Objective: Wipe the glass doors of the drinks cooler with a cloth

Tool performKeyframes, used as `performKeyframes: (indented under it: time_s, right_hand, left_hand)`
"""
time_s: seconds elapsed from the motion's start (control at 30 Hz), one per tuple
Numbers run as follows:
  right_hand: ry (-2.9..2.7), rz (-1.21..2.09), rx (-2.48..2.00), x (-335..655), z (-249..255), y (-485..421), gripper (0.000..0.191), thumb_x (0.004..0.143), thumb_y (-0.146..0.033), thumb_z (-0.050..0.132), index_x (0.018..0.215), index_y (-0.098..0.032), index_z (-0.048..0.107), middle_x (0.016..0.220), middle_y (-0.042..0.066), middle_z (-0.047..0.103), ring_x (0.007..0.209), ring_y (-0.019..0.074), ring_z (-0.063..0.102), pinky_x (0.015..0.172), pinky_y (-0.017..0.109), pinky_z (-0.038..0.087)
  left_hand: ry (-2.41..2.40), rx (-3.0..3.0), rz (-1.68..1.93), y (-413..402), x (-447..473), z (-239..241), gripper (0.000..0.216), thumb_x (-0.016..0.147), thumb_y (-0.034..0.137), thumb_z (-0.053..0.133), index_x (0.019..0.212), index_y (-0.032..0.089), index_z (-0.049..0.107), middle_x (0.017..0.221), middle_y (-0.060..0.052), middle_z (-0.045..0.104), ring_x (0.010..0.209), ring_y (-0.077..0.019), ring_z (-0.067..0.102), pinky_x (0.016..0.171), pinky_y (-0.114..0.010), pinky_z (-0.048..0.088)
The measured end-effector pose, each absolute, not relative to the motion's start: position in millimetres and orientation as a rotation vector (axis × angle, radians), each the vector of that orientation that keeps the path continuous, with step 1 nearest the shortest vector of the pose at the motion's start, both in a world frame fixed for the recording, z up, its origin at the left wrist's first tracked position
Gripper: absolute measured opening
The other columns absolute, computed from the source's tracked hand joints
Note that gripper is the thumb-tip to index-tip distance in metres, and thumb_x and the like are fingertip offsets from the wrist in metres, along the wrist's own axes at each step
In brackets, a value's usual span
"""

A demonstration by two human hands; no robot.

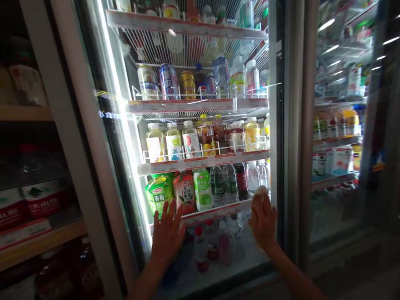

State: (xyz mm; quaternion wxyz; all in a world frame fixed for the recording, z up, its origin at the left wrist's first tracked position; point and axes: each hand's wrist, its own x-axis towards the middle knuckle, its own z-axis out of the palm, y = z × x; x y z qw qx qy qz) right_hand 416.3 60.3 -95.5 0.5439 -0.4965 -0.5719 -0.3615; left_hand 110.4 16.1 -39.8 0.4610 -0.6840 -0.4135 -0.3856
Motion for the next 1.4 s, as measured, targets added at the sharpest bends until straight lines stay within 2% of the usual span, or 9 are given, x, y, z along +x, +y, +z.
performKeyframes:
  time_s: [0.1,0.23,0.3,0.5,0.7,0.9,1.13,1.3,1.4]
  right_hand:
    - [-1.166,-0.771,-1.208,403,-99,57,0.065,0.087,-0.014,0.037,0.147,-0.024,0.014,0.154,0.012,0.011,0.138,0.0327,0.023,0.098,0.054,0.038]
    - [-1.675,-0.866,-0.974,345,-100,42,0.067,0.084,-0.008,0.037,0.145,-0.030,0.021,0.150,0.004,0.029,0.139,0.0250,0.024,0.110,0.050,0.023]
    - [-1.736,-0.909,-0.892,346,-74,48,0.066,0.083,-0.009,0.038,0.144,-0.032,0.024,0.148,0.003,0.033,0.138,0.0237,0.027,0.111,0.050,0.019]
    - [-1.102,-0.791,-0.988,381,43,81,0.061,0.085,-0.015,0.035,0.144,-0.025,0.025,0.154,0.009,0.014,0.137,0.0308,0.026,0.101,0.054,0.032]
    - [-1.888,-1.157,-0.680,374,19,70,0.064,0.084,-0.016,0.037,0.144,-0.032,0.022,0.148,0.002,0.034,0.136,0.0216,0.030,0.112,0.047,0.015]
    - [-1.054,-0.848,-1.086,420,87,97,0.055,0.087,-0.020,0.032,0.142,-0.019,0.031,0.149,0.015,0.028,0.134,0.0330,0.031,0.098,0.056,0.032]
    - [-1.765,-1.152,-0.790,391,93,79,0.062,0.082,-0.016,0.041,0.141,-0.033,0.031,0.146,0.001,0.038,0.135,0.0228,0.031,0.110,0.048,0.020]
    - [-1.083,-0.982,-0.973,430,132,93,0.056,0.086,-0.016,0.029,0.142,-0.014,0.029,0.148,0.019,0.027,0.135,0.0309,0.027,0.098,0.053,0.033]
    - [-1.345,-1.089,-0.905,392,122,84,0.056,0.085,-0.018,0.035,0.140,-0.028,0.032,0.147,0.004,0.035,0.135,0.0217,0.030,0.103,0.045,0.032]
  left_hand:
    - [-1.036,-1.675,-0.967,15,115,-42,0.073,0.083,0.018,0.051,0.145,0.021,0.012,0.152,-0.010,0.016,0.141,-0.0253,0.008,0.114,-0.049,0.010]
    - [-0.986,-1.704,-0.918,12,101,-41,0.071,0.083,0.018,0.051,0.145,0.020,0.016,0.152,-0.010,0.017,0.141,-0.0242,0.010,0.114,-0.046,0.011]
    - [-0.989,-1.681,-0.911,9,87,-38,0.070,0.084,0.022,0.051,0.145,0.020,0.016,0.151,-0.010,0.020,0.141,-0.0222,0.013,0.114,-0.046,0.011]
    - [-1.154,-1.594,-1.003,5,65,-39,0.074,0.085,0.031,0.052,0.145,0.018,0.011,0.150,-0.014,0.022,0.140,-0.0244,0.014,0.112,-0.050,0.016]
    - [-1.096,-1.614,-0.997,4,58,-43,0.069,0.085,0.026,0.049,0.145,0.021,0.015,0.151,-0.010,0.023,0.140,-0.0227,0.017,0.114,-0.046,0.016]
    - [-1.036,-1.552,-1.098,12,50,18,0.070,0.085,0.026,0.049,0.145,0.025,0.012,0.153,-0.009,0.017,0.140,-0.0262,0.018,0.111,-0.049,0.023]
    - [-1.119,-1.477,-1.190,23,65,67,0.069,0.087,0.031,0.045,0.145,0.025,0.009,0.151,-0.013,0.020,0.139,-0.0306,0.017,0.109,-0.056,0.021]
    - [-1.162,-1.480,-1.213,25,70,59,0.069,0.088,0.032,0.043,0.145,0.025,0.005,0.152,-0.014,0.018,0.140,-0.0309,0.014,0.108,-0.060,0.019]
    - [-1.170,-1.463,-1.236,26,72,60,0.069,0.089,0.033,0.043,0.146,0.024,0.005,0.152,-0.015,0.017,0.140,-0.0316,0.013,0.108,-0.060,0.018]
